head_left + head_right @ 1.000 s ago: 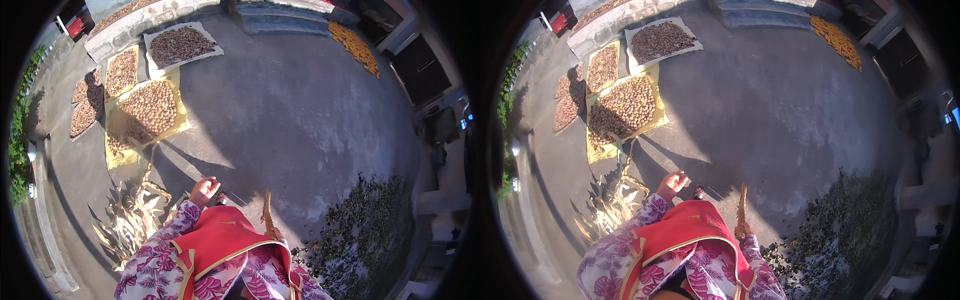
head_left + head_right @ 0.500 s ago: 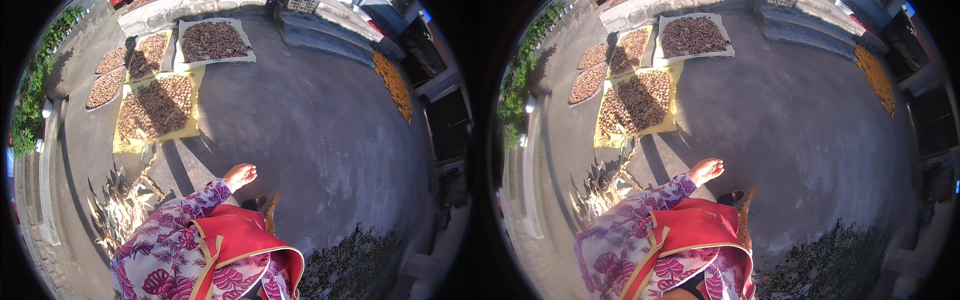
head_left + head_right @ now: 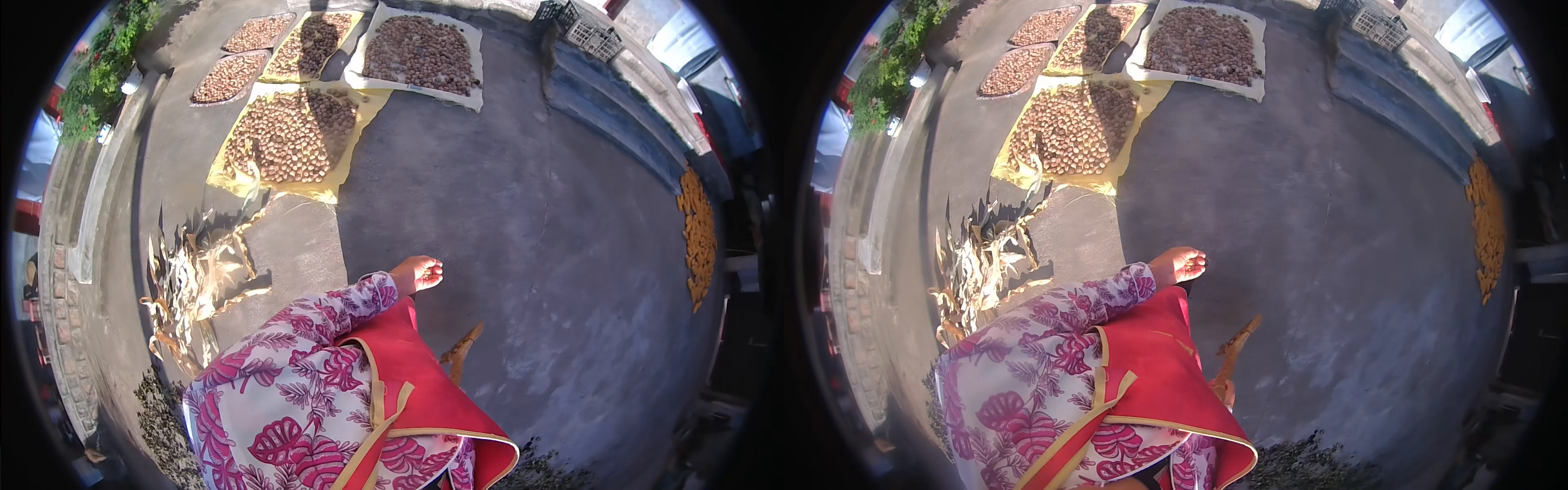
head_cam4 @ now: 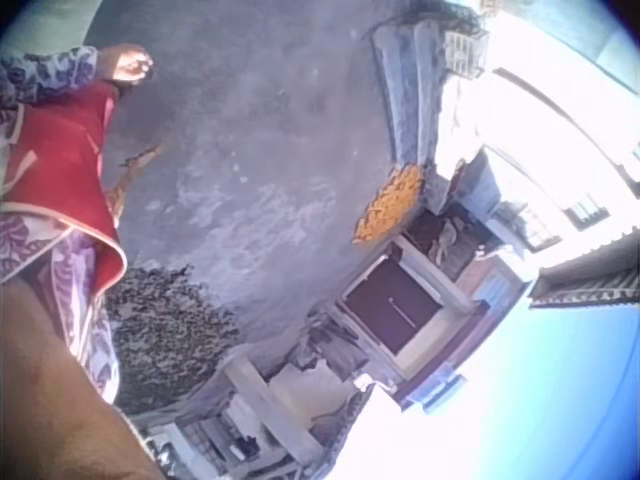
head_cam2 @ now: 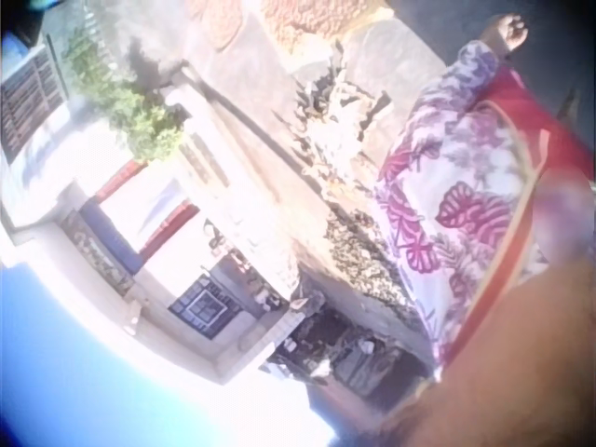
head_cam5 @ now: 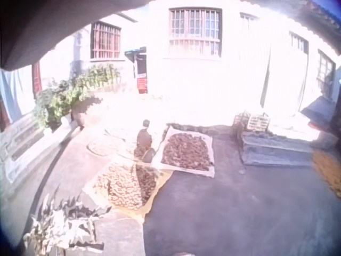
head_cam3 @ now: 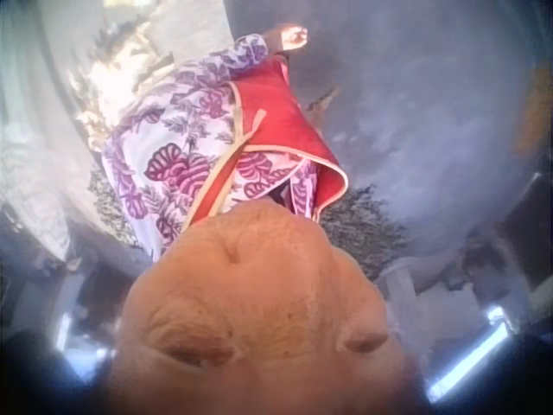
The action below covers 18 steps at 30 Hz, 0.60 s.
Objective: The person sweeps corn husks and leaves into a pile on a concrete patio using a large broom.
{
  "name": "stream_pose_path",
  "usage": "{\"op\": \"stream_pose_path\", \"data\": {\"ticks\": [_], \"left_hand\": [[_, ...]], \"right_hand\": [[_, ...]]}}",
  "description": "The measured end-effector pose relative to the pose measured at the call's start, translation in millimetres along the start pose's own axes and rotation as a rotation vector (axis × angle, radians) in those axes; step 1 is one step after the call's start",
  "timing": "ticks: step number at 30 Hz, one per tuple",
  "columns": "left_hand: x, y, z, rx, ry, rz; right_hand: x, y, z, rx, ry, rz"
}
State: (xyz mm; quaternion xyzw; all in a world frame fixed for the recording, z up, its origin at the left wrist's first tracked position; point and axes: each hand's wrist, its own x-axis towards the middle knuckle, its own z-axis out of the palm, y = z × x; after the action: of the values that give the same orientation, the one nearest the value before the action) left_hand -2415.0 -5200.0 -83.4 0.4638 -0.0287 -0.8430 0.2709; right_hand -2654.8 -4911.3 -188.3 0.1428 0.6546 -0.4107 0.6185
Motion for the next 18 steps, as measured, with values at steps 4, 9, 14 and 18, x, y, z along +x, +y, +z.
{"op": "stream_pose_path", "data": {"ticks": [4, 9, 14, 18], "left_hand": [[70.2, 41.3, 57.6, -0.01, 0.026, 0.031], [139.1, 94.3, 164.2, 0.019, -0.109, 0.024], [193.1, 124.4, 266.6, 0.028, -0.191, 0.008], [243.6, 120.4, 327.4, 0.088, -0.159, -0.016]], "right_hand": [[27.5, -80.0, 13.6, -0.004, 0.007, 0.005], [46.7, -175.9, 23.4, 0.034, 0.044, -0.004], [62.4, -244.5, 25.3, 0.119, 0.063, -0.014], [84.5, -295.3, -0.1, 0.197, 0.077, -0.003]]}}
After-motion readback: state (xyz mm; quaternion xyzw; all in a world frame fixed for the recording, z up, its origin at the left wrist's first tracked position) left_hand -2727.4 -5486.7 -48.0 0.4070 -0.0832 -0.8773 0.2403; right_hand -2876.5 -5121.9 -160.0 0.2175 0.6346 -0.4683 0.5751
